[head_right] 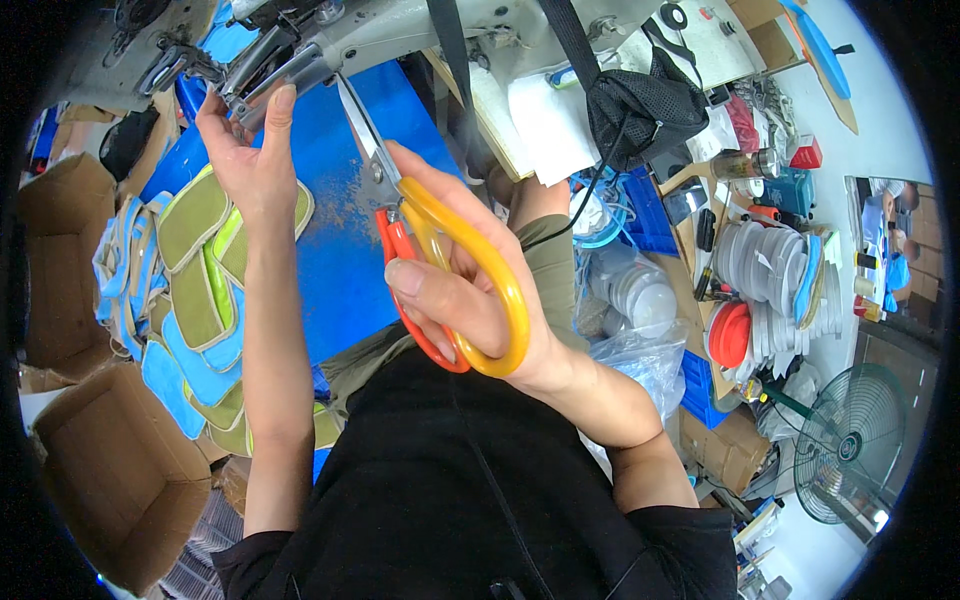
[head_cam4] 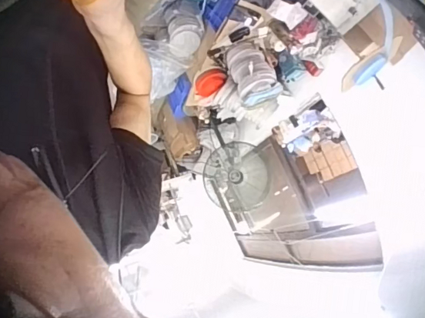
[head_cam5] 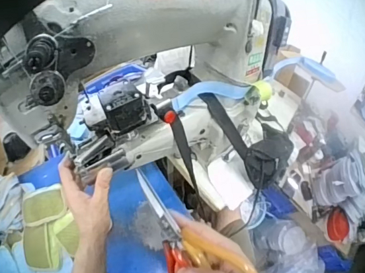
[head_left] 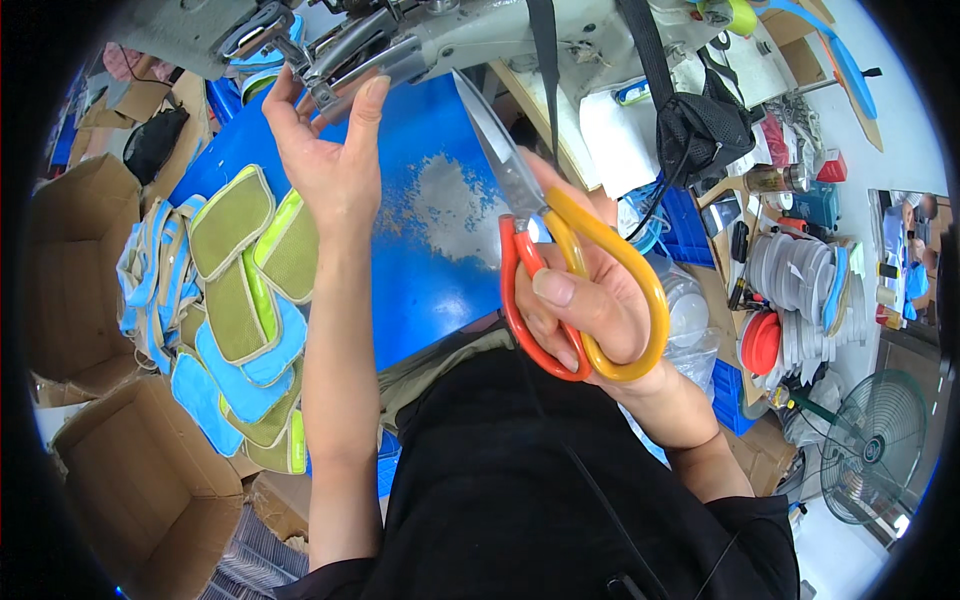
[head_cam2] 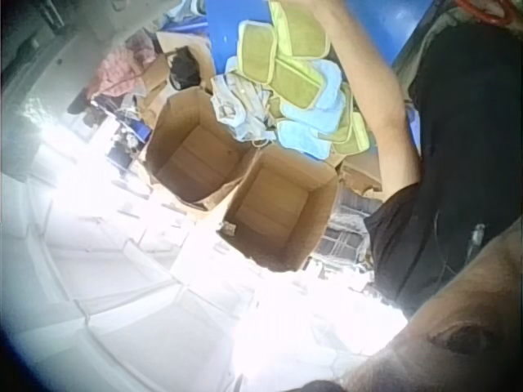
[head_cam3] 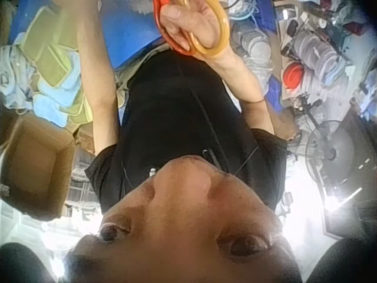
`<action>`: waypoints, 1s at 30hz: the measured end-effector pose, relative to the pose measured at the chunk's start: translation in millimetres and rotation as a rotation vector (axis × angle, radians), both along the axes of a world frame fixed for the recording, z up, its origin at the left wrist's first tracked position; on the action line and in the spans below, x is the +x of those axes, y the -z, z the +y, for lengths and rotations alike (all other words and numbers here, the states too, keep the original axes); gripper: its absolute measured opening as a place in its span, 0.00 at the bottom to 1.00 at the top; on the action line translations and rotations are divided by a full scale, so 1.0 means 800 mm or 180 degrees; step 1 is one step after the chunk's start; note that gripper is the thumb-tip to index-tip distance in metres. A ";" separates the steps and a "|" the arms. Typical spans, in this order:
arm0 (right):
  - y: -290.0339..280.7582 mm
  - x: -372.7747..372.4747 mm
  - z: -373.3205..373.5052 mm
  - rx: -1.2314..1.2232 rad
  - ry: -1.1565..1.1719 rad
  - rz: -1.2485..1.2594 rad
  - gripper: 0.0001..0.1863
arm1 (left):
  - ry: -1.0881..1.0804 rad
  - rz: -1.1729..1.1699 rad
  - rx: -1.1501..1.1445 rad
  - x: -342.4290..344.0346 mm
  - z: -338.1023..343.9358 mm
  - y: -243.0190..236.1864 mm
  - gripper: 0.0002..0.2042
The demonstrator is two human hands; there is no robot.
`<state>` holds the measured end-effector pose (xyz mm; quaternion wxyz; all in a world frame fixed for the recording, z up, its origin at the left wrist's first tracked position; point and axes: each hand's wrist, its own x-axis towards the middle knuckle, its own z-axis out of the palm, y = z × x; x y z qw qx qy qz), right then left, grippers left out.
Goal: The person sews a blue fabric strip onto the edge of a small mesh pouch using a sewing machine. They then use scissors to trim the excess thread and fabric, inspect the finished pouch, and place it on a pile of completed items.
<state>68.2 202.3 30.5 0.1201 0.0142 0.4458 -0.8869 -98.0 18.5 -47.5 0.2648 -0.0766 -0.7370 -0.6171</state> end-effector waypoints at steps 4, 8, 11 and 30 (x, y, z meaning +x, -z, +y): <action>-0.001 0.000 0.000 0.0023 -0.0006 0.0004 0.39 | -0.0003 -0.0008 -0.0048 -0.002 -0.002 0.003 0.40; 0.000 -0.001 -0.001 0.0026 -0.0005 0.0012 0.39 | -0.0013 0.0029 -0.0071 -0.002 -0.001 0.003 0.40; -0.003 -0.002 -0.002 0.0049 -0.0016 -0.0023 0.39 | -0.0022 0.0031 -0.0098 -0.001 -0.001 0.002 0.40; 0.002 -0.002 -0.005 -0.0099 -0.0004 -0.0007 0.39 | -0.0050 0.0068 -0.0139 -0.001 -0.001 0.003 0.40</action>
